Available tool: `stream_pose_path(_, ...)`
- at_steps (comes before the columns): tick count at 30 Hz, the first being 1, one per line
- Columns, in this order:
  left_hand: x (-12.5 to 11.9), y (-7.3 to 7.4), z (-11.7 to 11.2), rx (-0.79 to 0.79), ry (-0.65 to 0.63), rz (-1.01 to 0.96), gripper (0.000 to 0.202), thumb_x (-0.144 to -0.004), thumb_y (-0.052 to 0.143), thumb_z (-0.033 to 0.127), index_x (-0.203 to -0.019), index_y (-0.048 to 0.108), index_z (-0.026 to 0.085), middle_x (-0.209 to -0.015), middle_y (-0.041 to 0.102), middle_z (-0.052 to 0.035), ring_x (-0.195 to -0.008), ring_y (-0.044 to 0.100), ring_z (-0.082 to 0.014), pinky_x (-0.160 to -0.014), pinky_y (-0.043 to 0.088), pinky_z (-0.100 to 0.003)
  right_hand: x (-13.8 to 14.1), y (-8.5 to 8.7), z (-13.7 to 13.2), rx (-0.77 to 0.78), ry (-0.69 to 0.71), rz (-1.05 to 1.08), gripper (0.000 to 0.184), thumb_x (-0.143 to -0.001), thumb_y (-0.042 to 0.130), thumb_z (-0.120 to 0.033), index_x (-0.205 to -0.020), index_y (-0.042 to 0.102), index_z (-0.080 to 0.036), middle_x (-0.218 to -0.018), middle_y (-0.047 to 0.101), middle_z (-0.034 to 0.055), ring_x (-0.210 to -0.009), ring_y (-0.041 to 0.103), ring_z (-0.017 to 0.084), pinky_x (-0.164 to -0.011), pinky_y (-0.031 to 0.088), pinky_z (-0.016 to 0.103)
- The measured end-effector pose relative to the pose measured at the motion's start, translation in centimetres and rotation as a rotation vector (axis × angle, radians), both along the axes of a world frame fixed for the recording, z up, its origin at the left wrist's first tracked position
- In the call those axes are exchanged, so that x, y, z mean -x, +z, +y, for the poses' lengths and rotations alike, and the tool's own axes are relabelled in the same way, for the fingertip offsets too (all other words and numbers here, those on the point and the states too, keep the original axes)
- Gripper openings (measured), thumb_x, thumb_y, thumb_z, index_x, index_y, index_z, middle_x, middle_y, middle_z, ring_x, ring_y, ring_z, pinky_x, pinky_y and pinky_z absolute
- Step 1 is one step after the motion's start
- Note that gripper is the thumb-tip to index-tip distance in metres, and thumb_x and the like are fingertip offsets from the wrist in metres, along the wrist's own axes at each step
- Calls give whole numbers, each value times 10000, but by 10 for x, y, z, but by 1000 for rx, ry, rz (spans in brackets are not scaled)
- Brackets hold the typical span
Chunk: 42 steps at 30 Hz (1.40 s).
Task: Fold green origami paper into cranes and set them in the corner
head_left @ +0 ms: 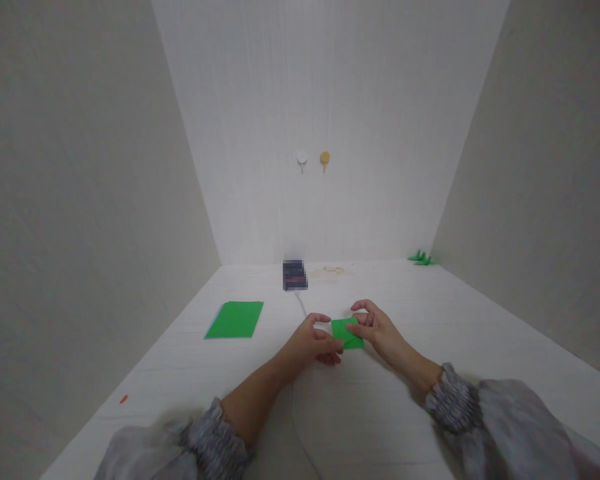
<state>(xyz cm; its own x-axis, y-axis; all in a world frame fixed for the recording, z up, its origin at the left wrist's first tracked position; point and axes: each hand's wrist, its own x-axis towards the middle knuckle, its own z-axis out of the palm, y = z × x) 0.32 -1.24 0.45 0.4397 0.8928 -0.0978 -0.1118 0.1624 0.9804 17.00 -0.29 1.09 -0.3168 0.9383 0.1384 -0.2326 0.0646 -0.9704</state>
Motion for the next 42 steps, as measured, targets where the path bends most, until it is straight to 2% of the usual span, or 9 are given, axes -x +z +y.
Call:
stream_pose_path(4,0,-1,0,-4,-51,-19,664,-500,739,216,-1002,307,164,-557,594,20,-458,577,-144,-496,454,-264,3,-3,-1,6,12,-8,427,-582,676,-296,-837,343,-220,-513,545,-79,-425,514,105,-437,358,219)
stream_pose_path(13,2,5,-2,-92,-66,-111,573,-534,715,165,-954,324,175,-564,604,13,-426,545,-120,-451,442,-240,2,0,0,-26,46,-22,459,-580,683,-356,-849,336,-223,-513,543,-79,-433,524,113,-445,371,228)
stream_pose_path(18,-1,-4,1,-17,-47,-91,579,-517,723,171,-940,328,171,-584,607,4,-501,575,-141,-513,453,-270,2,-3,2,-34,95,-42,463,-594,677,-369,-850,318,-231,-492,536,-89,-412,516,108,-428,355,212)
stream_pose_path(20,-3,-8,3,21,-49,-106,568,-526,719,206,-944,336,175,-615,603,10,-517,575,-134,-511,433,-250,4,-6,2,-16,136,-54,474,-588,681,-377,-849,313,-232,-501,547,-86,-416,521,109,-434,361,215)
stream_pose_path(25,-3,-10,7,-52,20,-21,611,-513,728,190,-991,350,158,-527,544,65,-447,512,-87,-465,359,-192,9,-11,-1,13,133,-83,482,-564,694,-396,-843,334,-234,-509,561,-73,-464,560,133,-459,389,232)
stream_pose_path(30,-4,-4,4,-14,11,16,617,-522,723,174,-1008,343,164,-565,562,45,-470,538,-112,-463,389,-213,10,-14,0,15,101,-84,486,-556,692,-414,-840,343,-231,-528,573,-59,-473,570,142,-444,402,236)
stream_pose_path(33,-5,1,0,45,-9,-21,621,-514,731,184,-994,336,170,-667,595,2,-533,581,-148,-513,446,-272,11,-15,0,0,132,-46,502,-559,694,-406,-850,326,-226,-534,577,-63,-465,571,140,-426,405,233)
stream_pose_path(36,-6,4,-2,44,-37,-76,639,-495,744,181,-973,319,169,-684,598,-2,-534,583,-146,-540,473,-313,12,-13,-1,2,185,-7,497,-583,686,-378,-860,303,-226,-558,599,-59,-460,577,143,-425,421,247)
stream_pose_path(42,-5,0,-3,0,-67,-131,654,-483,754,186,-962,309,169,-668,602,4,-554,596,-150,-559,473,-299,7,-7,0,-9,177,-48,467,-602,676,-344,-861,308,-219,-513,573,-73,-408,532,111,-404,361,207)
